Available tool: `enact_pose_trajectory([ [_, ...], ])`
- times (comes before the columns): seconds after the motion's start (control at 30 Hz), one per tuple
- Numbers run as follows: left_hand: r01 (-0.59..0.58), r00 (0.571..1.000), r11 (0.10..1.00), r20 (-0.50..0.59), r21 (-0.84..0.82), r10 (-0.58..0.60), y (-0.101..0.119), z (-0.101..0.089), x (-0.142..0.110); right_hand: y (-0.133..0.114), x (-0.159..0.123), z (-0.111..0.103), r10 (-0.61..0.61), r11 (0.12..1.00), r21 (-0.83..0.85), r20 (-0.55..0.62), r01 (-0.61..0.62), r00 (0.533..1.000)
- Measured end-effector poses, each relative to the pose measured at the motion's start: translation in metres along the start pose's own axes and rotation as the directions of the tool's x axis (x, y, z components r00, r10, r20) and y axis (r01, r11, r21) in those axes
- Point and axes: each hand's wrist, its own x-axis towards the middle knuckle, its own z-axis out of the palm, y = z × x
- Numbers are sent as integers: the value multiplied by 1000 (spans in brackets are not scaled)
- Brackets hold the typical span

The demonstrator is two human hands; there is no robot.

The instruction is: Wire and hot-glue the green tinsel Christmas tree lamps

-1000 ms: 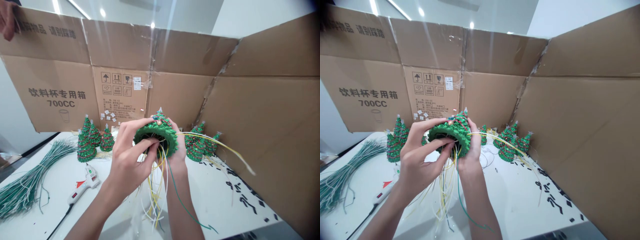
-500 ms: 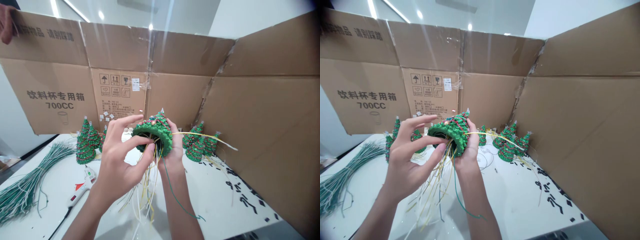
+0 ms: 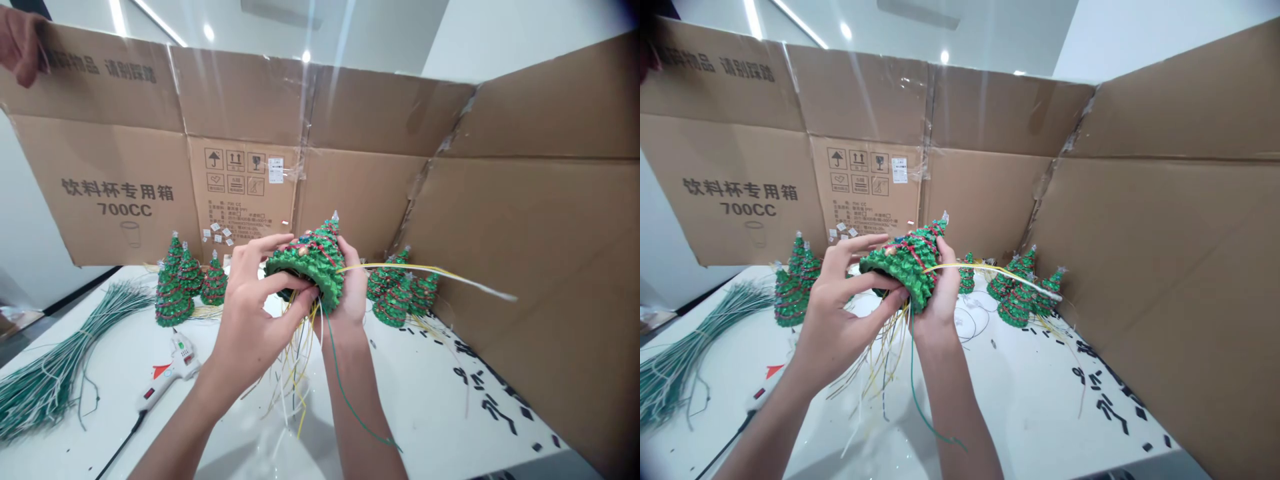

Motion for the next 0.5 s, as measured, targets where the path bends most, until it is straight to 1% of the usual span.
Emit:
enact_pose_trajectory([
  [0.13,57,995,995,86,-87,-50,0,-6,1,-1,1,0,-40,999,-13,37,40,999],
  [0.27,132,978,986,177,-103,-112,-2,-13,0,-3,-1,2,-37,999,16,25,36,999],
  [0.37,129,977,986,184,-102,-109,-3,-15,0,-2,-2,2,-36,999,22,30,35,999],
  [0.5,112,980,988,178,-109,-92,-8,-11,2,1,1,0,-35,999,36,43,33,998],
])
